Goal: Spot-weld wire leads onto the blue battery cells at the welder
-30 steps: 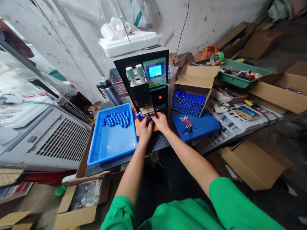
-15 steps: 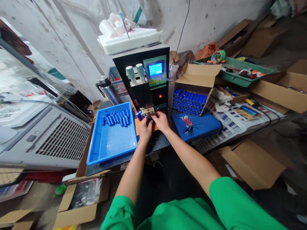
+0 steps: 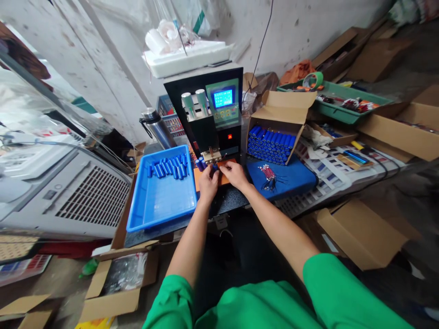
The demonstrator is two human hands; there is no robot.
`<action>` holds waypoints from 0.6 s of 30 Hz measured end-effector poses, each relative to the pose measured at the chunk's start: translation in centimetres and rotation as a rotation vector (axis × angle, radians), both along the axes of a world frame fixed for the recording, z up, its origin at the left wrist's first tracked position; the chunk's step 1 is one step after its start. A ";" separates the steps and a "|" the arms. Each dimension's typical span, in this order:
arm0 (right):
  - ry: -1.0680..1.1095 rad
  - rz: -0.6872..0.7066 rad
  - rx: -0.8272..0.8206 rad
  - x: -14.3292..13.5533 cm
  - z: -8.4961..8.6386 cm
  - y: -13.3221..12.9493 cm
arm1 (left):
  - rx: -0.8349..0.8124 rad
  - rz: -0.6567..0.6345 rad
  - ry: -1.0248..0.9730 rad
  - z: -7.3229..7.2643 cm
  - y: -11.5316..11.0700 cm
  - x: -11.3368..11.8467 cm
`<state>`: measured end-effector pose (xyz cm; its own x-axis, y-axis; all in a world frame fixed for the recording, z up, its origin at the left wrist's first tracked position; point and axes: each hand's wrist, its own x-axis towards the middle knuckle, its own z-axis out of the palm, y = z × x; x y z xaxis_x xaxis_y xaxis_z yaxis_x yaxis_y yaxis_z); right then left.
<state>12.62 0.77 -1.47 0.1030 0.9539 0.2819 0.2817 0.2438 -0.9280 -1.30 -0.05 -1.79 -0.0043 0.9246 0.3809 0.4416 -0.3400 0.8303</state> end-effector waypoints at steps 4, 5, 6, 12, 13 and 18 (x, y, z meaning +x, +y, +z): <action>0.017 0.037 -0.008 0.4 -0.6 0.5 | 0.011 0.026 0.045 -0.3 0.2 -0.1; 0.045 0.055 -0.016 0.6 -0.7 0.6 | 0.011 0.030 0.051 -0.4 0.3 -0.1; 0.079 0.074 -0.026 0.7 -0.7 0.7 | 0.012 0.031 0.055 -0.4 0.3 -0.1; 0.230 0.124 -0.083 1.0 -0.5 0.8 | 0.004 -0.005 -0.075 -0.5 -0.1 -0.2; 0.246 0.127 -0.095 1.0 -0.4 0.8 | 0.005 0.017 -0.093 -0.5 -0.4 -0.3; 0.351 0.141 -0.151 1.1 0.0 0.6 | 0.057 0.133 0.035 -0.9 -2.1 -1.3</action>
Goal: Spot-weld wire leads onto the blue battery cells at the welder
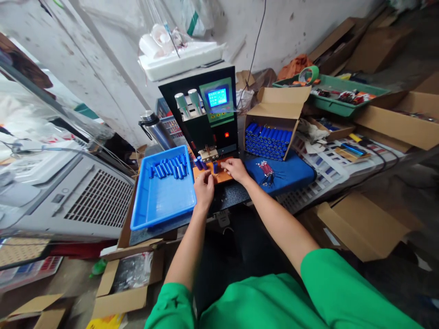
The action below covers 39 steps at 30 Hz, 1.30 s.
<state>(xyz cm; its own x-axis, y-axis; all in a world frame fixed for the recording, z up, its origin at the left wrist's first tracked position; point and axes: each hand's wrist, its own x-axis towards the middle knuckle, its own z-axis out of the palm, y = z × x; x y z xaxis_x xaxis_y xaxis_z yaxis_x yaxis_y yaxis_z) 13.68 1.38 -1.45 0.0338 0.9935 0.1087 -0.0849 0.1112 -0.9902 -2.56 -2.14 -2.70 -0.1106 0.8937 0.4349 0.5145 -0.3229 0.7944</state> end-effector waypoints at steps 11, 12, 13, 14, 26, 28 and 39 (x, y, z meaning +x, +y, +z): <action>0.050 0.054 -0.016 0.2 0.3 -0.1 | -0.026 -0.012 0.361 0.3 0.6 0.4; 0.027 0.057 -0.001 0.2 0.3 -0.2 | -0.026 -0.013 0.356 0.3 0.6 0.5; -0.002 0.058 0.017 0.2 0.3 -0.2 | -0.029 -0.015 0.348 0.4 0.5 0.5; -0.033 0.058 0.040 0.2 0.2 -0.3 | -0.036 -0.018 0.339 0.5 0.5 0.5; -0.163 0.160 0.126 0.1 -1.0 0.1 | -0.097 -0.079 0.306 0.7 1.0 0.7; -0.173 0.158 0.134 0.0 -1.2 0.2 | -0.087 -0.085 0.277 0.5 0.8 0.6; -0.217 0.084 0.162 0.0 -0.5 0.0 | -0.067 -0.036 0.277 0.8 1.5 1.1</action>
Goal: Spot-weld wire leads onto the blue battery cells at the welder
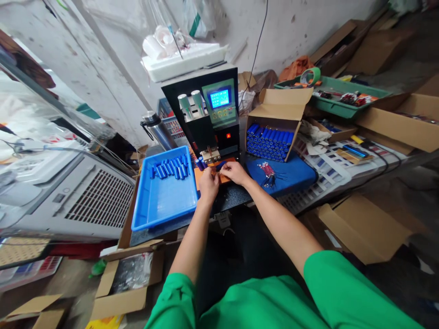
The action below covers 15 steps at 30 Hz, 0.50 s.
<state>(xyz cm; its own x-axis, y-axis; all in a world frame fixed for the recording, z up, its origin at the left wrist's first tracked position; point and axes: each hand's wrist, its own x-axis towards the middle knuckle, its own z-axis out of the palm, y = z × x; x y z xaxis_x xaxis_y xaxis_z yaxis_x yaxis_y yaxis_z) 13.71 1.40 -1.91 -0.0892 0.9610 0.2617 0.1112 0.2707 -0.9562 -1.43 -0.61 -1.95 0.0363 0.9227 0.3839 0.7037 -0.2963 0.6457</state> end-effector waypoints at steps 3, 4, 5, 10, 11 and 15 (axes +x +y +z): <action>0.025 -0.023 -0.009 0.0 0.0 0.0 | 0.043 0.038 0.106 0.1 0.2 0.5; 0.047 -0.030 -0.016 0.0 0.0 -0.1 | 0.049 0.048 0.132 0.1 0.3 0.7; 0.077 -0.036 -0.027 0.1 0.0 -0.1 | 0.053 0.058 0.152 0.0 0.3 0.8; 0.271 -0.076 -0.125 0.4 0.1 -0.3 | 0.075 0.085 0.165 -0.4 0.6 1.3; 0.317 -0.091 -0.142 0.4 0.2 -0.4 | 0.077 0.089 0.153 -0.5 0.6 1.3; 0.486 -0.148 -0.189 0.4 0.4 -0.4 | 0.114 0.100 -0.014 -0.6 0.5 1.0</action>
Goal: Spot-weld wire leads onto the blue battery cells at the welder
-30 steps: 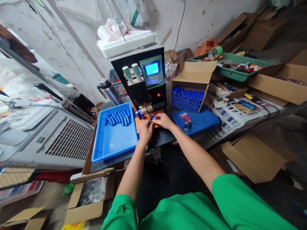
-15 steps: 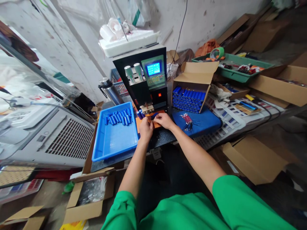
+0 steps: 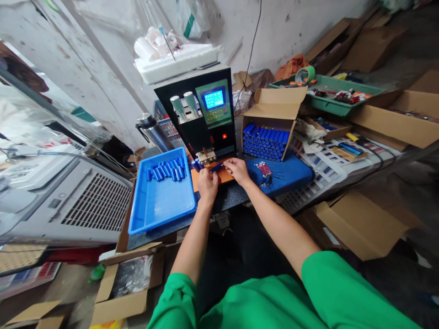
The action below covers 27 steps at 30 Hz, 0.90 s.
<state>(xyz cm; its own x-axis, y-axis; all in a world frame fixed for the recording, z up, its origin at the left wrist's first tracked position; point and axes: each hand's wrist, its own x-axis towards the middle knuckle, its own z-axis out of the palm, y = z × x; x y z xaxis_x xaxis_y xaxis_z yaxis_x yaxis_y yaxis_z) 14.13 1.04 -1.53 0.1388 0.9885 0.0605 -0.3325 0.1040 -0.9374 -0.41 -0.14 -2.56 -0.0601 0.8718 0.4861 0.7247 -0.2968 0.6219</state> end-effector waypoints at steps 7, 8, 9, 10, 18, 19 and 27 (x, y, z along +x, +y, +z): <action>0.006 -0.029 -0.003 -0.1 -0.3 0.3 | 0.175 -0.059 -0.257 1.0 -0.8 -0.4; 0.000 -0.029 0.005 -0.2 -0.3 0.3 | 0.179 -0.059 -0.263 1.1 -0.7 -0.4; -0.005 -0.029 0.013 -0.2 -0.4 0.3 | 0.178 -0.062 -0.269 1.1 -0.7 -0.3; -0.011 -0.028 0.020 -0.2 -0.4 0.4 | 0.174 -0.065 -0.275 1.0 -0.6 -0.3; -0.085 -0.032 0.033 -0.2 -0.6 0.5 | 0.000 -0.127 -0.328 -0.3 0.9 -0.5; -0.090 -0.030 0.037 -0.3 -0.6 0.6 | -0.022 -0.136 -0.321 -0.4 1.0 -0.5; -0.161 -0.015 -0.013 -0.9 0.1 0.8 | -0.141 -0.188 -0.318 0.0 0.4 -0.4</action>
<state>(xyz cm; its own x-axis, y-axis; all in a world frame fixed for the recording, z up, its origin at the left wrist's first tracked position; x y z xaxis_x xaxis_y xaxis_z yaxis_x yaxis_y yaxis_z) 13.25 1.79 -1.43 0.1434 0.9872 0.0705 -0.1764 0.0955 -0.9797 -0.78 0.27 -2.59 -0.0216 0.9389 0.3434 0.4304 -0.3013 0.8509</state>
